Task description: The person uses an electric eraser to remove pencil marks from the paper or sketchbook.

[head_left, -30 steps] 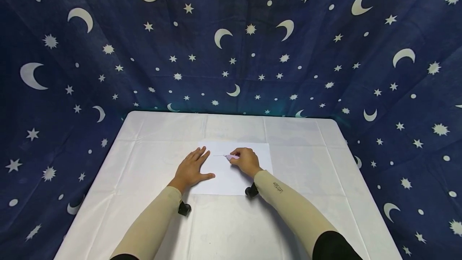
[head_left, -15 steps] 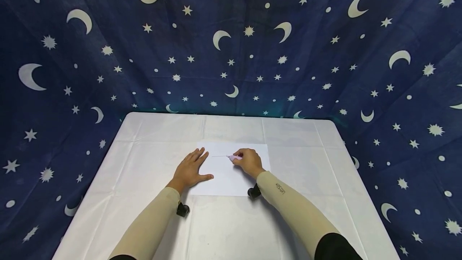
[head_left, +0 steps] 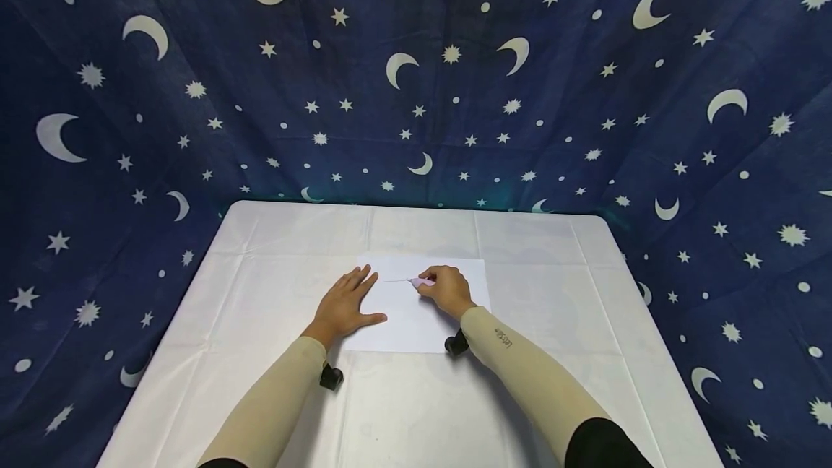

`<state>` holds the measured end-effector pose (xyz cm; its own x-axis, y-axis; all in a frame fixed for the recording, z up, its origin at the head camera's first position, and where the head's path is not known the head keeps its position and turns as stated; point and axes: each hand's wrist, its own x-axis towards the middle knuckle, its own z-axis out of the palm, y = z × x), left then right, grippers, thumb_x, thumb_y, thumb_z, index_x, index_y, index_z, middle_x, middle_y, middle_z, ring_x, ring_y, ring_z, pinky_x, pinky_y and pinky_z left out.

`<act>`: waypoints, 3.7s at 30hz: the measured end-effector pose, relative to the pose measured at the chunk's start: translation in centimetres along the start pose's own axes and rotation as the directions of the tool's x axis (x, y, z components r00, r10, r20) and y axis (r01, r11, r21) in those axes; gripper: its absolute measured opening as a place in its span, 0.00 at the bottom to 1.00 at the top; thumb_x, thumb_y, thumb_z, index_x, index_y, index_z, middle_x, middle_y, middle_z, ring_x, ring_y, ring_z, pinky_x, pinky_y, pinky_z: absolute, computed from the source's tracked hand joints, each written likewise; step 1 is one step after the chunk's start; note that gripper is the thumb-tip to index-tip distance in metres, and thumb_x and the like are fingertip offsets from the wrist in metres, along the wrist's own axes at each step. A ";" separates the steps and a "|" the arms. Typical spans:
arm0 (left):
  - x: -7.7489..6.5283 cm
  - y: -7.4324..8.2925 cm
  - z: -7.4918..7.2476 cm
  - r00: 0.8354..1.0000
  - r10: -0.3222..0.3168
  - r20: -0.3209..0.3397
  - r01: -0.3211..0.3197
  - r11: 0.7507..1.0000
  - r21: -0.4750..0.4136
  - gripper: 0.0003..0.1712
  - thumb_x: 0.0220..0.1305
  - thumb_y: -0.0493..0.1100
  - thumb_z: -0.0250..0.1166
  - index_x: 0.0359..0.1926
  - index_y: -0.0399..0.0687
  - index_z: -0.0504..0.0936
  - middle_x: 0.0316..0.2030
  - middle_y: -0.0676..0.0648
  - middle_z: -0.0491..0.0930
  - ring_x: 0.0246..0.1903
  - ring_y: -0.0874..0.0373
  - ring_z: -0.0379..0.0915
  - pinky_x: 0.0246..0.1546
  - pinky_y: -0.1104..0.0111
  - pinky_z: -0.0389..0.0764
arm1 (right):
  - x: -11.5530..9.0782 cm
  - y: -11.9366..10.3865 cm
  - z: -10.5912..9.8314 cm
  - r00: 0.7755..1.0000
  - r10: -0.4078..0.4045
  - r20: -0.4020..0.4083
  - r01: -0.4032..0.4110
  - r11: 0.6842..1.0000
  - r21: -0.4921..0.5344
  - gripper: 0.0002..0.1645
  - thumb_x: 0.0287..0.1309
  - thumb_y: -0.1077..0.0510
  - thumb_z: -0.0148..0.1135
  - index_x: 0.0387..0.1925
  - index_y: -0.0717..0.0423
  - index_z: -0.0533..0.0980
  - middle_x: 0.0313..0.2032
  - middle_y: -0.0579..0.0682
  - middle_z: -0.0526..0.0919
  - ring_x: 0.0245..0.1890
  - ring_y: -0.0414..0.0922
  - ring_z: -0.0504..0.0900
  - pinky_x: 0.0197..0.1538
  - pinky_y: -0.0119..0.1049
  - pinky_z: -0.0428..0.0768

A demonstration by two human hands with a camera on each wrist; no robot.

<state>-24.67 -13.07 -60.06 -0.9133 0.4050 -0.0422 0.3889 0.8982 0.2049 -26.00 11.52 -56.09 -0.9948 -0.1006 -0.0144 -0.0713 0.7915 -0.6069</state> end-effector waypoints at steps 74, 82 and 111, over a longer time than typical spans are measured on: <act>0.1 -0.2 0.2 1.000 0.019 -0.019 -0.020 1.000 -0.004 0.58 0.40 0.83 0.44 0.69 0.59 0.50 0.69 0.54 0.42 0.67 0.55 0.34 0.64 0.58 0.42 | -0.4 0.2 1.3 0.998 -0.010 -0.062 0.012 0.999 0.043 0.13 0.40 0.51 0.70 0.33 0.43 0.82 0.32 0.41 0.82 0.32 0.38 0.77 0.35 0.35 0.75; 0.1 -0.3 0.4 0.999 0.023 -0.029 -0.023 1.000 0.002 0.59 0.40 0.84 0.43 0.69 0.59 0.49 0.69 0.53 0.42 0.67 0.55 0.34 0.64 0.58 0.42 | -0.3 -0.4 1.6 0.999 -0.020 -0.049 0.021 0.999 0.026 0.13 0.41 0.50 0.69 0.34 0.45 0.82 0.33 0.43 0.82 0.31 0.39 0.77 0.33 0.34 0.74; 0.1 -0.1 0.3 0.999 0.009 -0.032 -0.009 1.000 0.010 0.58 0.40 0.84 0.43 0.69 0.60 0.49 0.69 0.54 0.42 0.67 0.56 0.34 0.64 0.60 0.41 | -0.6 -0.7 1.4 0.998 0.005 -0.057 -0.003 1.000 0.031 0.12 0.41 0.51 0.69 0.34 0.45 0.82 0.34 0.42 0.82 0.33 0.39 0.78 0.34 0.35 0.75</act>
<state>-24.73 -13.11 -60.34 -0.9130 0.4078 -0.0085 0.3983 0.8961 0.1959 -25.24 10.17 -56.80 -0.9977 -0.0623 0.0281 -0.0660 0.7727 -0.6313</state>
